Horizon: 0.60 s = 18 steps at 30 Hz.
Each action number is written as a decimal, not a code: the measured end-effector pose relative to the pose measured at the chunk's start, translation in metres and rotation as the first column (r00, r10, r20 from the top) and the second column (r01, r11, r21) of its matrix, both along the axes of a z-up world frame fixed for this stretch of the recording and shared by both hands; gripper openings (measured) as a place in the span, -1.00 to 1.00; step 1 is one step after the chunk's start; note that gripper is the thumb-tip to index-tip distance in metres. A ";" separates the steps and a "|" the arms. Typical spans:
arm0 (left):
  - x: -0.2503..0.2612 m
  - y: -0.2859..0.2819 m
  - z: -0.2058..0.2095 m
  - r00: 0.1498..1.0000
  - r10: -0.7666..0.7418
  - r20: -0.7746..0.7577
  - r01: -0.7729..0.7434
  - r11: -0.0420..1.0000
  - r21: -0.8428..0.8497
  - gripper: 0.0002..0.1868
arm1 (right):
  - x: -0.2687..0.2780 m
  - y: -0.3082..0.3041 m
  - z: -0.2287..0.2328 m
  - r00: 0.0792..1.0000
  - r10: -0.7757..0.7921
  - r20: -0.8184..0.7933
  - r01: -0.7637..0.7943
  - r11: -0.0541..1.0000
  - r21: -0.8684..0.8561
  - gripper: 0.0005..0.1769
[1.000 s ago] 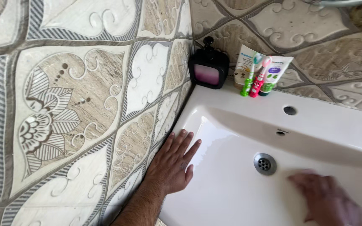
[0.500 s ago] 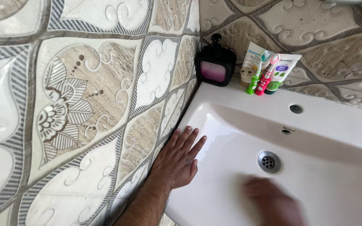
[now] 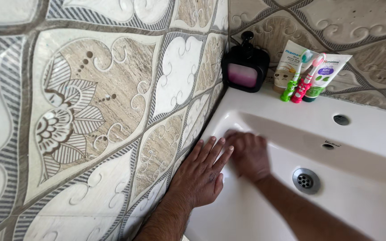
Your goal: The person rinses toothbrushes and toothpaste tubes under running water, then uses a cloth to wipe the sink basin and faucet area. The person also washes and wrings out the cloth before continuing to wipe the sink surface.
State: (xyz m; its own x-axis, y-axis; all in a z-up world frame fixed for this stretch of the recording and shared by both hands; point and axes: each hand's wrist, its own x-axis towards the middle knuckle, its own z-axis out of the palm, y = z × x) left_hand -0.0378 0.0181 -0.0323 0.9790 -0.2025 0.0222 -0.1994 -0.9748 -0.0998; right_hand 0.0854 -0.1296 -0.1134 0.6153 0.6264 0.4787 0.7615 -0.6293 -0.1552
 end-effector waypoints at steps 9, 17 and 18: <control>0.000 -0.002 0.002 0.999 -0.028 0.029 0.029 0.998 -0.059 -0.16 | 0.000 -0.107 -0.063 0.656 -0.659 -0.367 0.703 0.711 -0.019 -0.65; 0.000 0.005 -0.010 1.000 0.016 0.001 -0.016 0.999 -0.049 -0.17 | 0.045 0.033 -0.014 0.992 -0.125 -0.024 0.125 0.929 0.348 -0.75; -0.001 0.002 -0.011 0.999 0.003 0.041 -0.001 0.998 -0.060 -0.17 | 0.052 -0.001 0.000 0.993 0.036 0.112 -0.040 0.999 0.031 -0.64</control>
